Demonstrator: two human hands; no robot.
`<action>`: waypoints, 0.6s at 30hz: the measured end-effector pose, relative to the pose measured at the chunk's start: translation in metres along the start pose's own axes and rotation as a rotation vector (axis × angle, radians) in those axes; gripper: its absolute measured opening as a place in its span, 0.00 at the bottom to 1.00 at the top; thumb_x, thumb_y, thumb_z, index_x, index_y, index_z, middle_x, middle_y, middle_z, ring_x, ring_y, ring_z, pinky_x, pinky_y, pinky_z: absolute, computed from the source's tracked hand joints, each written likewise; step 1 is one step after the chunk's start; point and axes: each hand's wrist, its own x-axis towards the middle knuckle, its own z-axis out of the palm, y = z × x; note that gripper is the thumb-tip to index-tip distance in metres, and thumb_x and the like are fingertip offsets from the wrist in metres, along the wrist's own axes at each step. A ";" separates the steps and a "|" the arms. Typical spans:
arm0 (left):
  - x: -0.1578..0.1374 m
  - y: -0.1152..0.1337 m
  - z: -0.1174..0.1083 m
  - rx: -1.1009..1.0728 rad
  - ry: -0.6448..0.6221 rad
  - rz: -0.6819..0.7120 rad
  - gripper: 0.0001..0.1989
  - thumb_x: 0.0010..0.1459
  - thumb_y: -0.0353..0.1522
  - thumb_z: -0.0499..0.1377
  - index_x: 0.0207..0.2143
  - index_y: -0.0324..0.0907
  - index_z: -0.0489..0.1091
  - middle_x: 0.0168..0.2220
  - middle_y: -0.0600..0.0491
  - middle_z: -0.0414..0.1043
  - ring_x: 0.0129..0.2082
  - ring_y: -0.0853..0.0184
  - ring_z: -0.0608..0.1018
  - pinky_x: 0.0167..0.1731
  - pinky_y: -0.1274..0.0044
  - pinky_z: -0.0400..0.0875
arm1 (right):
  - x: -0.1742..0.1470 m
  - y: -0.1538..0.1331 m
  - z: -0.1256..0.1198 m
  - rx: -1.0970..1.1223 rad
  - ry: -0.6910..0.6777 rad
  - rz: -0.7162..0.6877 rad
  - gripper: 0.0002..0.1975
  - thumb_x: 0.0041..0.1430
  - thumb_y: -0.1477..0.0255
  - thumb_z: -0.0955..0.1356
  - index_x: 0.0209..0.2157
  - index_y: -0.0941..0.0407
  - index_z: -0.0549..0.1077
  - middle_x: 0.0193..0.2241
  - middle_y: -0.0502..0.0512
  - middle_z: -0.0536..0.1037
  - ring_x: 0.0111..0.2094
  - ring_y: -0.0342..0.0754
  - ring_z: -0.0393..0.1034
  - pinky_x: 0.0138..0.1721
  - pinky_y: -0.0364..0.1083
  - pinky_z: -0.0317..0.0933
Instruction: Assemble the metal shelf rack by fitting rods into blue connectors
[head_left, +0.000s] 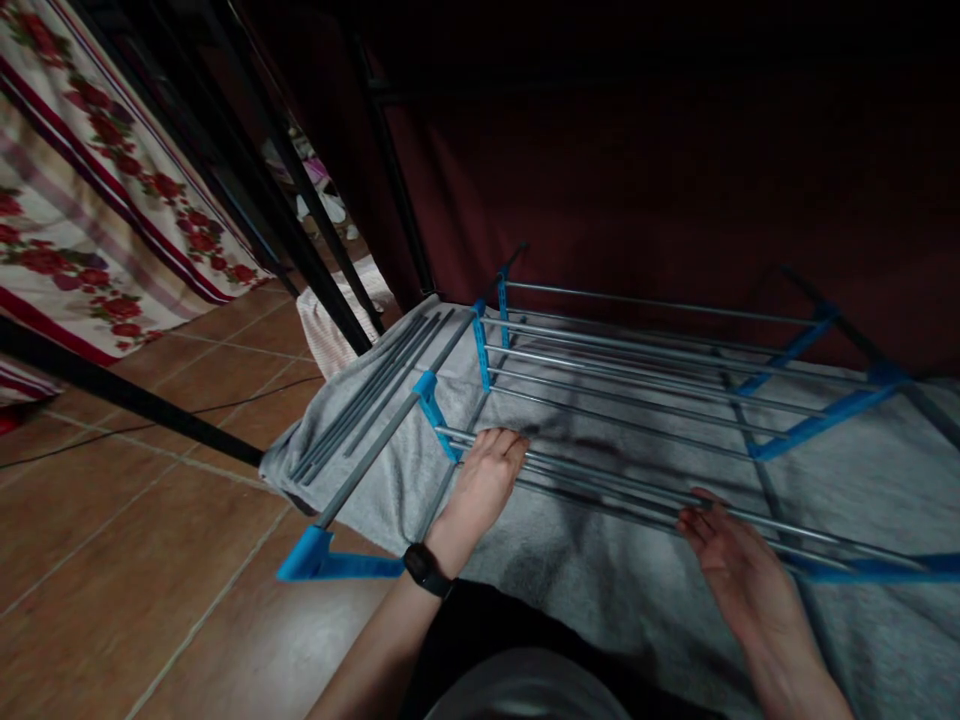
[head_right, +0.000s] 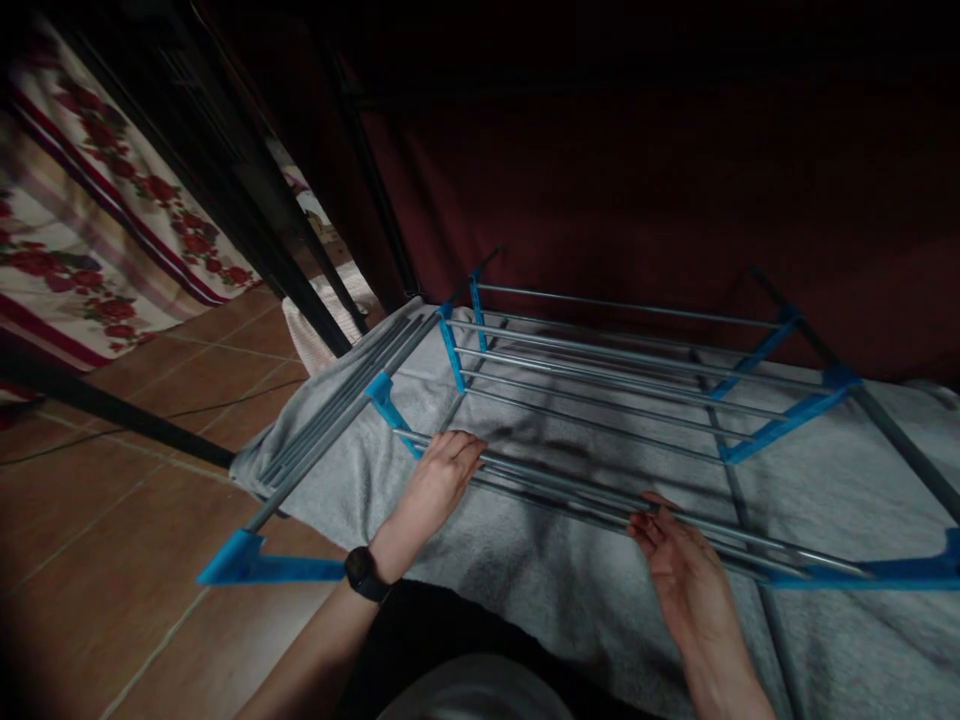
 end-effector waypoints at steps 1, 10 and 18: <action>0.001 0.000 0.001 0.010 -0.003 0.003 0.10 0.69 0.28 0.56 0.49 0.40 0.75 0.43 0.49 0.75 0.44 0.61 0.74 0.48 0.68 0.70 | 0.001 0.000 0.000 -0.007 0.002 0.002 0.13 0.45 0.62 0.81 0.31 0.52 0.82 0.45 0.52 0.80 0.39 0.45 0.76 0.40 0.44 0.75; 0.003 -0.001 0.008 0.045 -0.014 0.013 0.11 0.68 0.26 0.56 0.50 0.40 0.74 0.42 0.50 0.75 0.43 0.61 0.74 0.50 0.68 0.69 | 0.007 0.004 -0.006 -0.046 0.011 -0.008 0.13 0.47 0.61 0.80 0.34 0.52 0.83 0.42 0.54 0.81 0.39 0.47 0.75 0.43 0.47 0.73; 0.006 -0.005 0.008 0.056 -0.014 0.037 0.11 0.69 0.27 0.55 0.50 0.40 0.74 0.40 0.50 0.75 0.41 0.61 0.74 0.48 0.68 0.69 | 0.006 0.003 -0.003 -0.064 0.010 -0.023 0.14 0.47 0.61 0.80 0.34 0.51 0.83 0.40 0.53 0.81 0.38 0.47 0.76 0.42 0.47 0.73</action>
